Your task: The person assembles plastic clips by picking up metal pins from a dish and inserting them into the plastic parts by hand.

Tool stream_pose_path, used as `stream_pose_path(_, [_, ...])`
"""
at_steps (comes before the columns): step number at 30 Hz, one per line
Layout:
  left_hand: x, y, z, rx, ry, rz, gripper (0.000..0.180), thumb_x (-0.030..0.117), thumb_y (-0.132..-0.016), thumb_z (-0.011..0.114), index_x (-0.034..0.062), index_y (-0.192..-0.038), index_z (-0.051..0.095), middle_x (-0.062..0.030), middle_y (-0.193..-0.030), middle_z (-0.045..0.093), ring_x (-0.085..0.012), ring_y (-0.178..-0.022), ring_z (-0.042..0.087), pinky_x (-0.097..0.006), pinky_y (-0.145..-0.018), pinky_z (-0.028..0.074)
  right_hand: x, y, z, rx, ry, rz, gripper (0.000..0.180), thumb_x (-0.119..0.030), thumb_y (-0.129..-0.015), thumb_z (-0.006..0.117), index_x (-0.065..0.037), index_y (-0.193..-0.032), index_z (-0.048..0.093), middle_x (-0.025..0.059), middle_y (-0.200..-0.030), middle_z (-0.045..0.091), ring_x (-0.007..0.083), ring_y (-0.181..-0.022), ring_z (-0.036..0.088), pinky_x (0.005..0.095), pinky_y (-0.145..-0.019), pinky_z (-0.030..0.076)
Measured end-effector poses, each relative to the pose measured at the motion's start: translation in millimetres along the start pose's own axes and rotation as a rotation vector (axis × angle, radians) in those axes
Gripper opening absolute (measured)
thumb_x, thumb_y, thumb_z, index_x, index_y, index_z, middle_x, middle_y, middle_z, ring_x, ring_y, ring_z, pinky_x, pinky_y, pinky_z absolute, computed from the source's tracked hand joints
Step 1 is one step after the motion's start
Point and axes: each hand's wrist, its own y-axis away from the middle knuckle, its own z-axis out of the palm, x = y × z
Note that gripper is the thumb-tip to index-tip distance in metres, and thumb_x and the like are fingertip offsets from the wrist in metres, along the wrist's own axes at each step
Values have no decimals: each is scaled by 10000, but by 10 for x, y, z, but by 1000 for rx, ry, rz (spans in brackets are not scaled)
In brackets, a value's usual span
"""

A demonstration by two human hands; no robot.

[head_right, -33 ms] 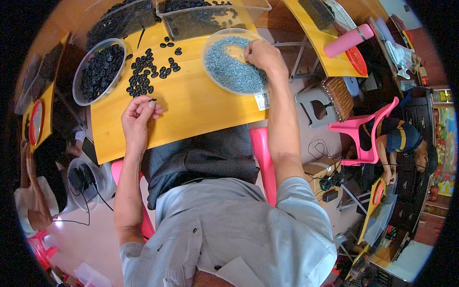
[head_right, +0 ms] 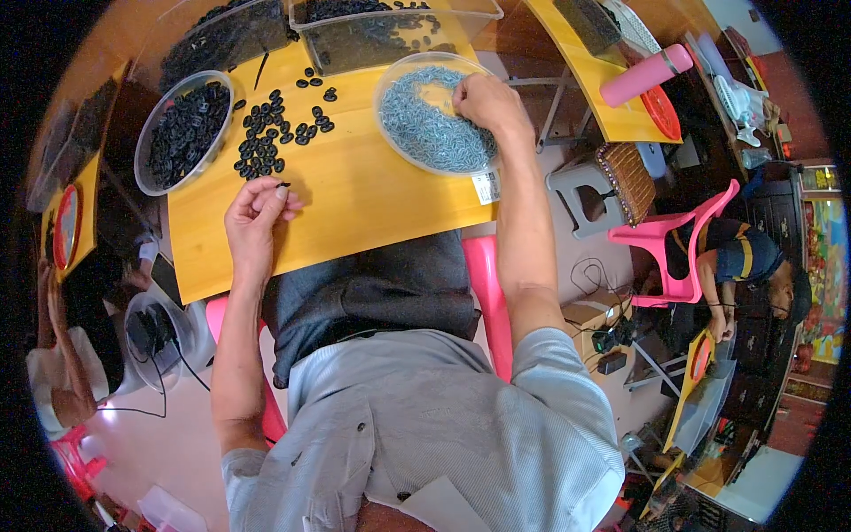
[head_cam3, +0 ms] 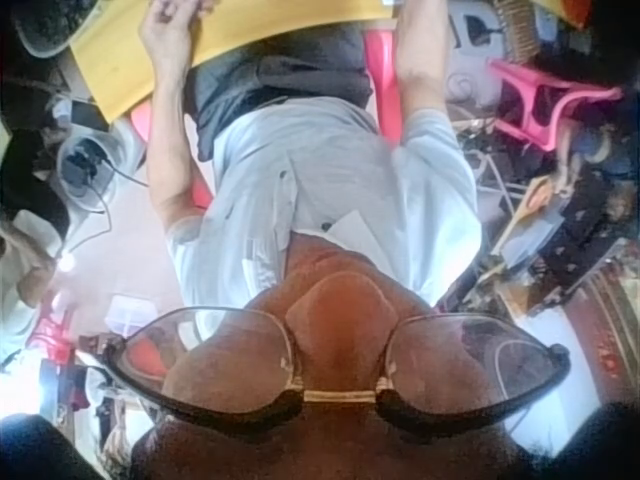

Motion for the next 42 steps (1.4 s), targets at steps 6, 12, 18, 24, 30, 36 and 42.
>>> stream_pose_path(6, [-41,-26,-8,30,27,8,141,35,-930,625,-16,-1062,622,-123,-937,714,-153,-840,676,-260,-768,528,84,-34,49,4,-13,-77,119,-159,-749,705,-101,-849,735,79,-839,722,261,-834,691,375,-764,517])
stream_pose_path(12, [-1,-28,23,55,73,-13,144,43,-937,619,-31,-1060,627,-130,-966,711,-172,-895,685,-274,-812,539,83,-40,110,99,17,-66,136,-134,-789,661,-81,-893,729,101,-817,713,256,-812,689,368,-755,514])
stream_pose_path(18, [-47,-30,-20,44,29,-36,138,49,-944,612,-19,-1061,637,-128,-972,709,-179,-901,690,-265,-794,538,69,-11,46,81,-65,-64,139,-131,-801,655,-66,-911,710,96,-808,703,241,-777,674,362,-738,505])
stream_pose_path(24, [-36,-34,-21,33,12,-26,177,38,-945,605,-23,-1110,619,-123,-969,708,-174,-904,690,-260,-778,536,9,25,-16,48,-49,-55,145,-137,-823,645,-72,-931,716,112,-855,711,250,-815,683,373,-750,508])
stream_pose_path(30, [-31,-39,-4,18,2,-38,187,35,-944,604,-29,-1120,618,-120,-965,708,-168,-900,689,-253,-773,535,106,-25,78,108,-72,-63,178,-118,-834,622,-83,-972,728,124,-902,720,261,-859,691,387,-787,516])
stream_pose_path(36, [-31,-33,-9,16,-1,-45,179,39,-945,607,-30,-1110,624,-121,-968,708,-166,-902,686,-249,-778,532,60,6,22,99,-67,-67,178,-128,-819,625,-84,-960,724,114,-886,716,279,-855,686,395,-787,512])
stream_pose_path(42, [-30,-39,-4,-1,2,-53,166,49,-950,605,-30,-1095,627,-127,-990,706,-167,-909,683,-252,-786,531,21,5,41,22,0,-19,194,-193,-786,614,-103,-911,732,156,-940,706,328,-916,672,431,-816,522])
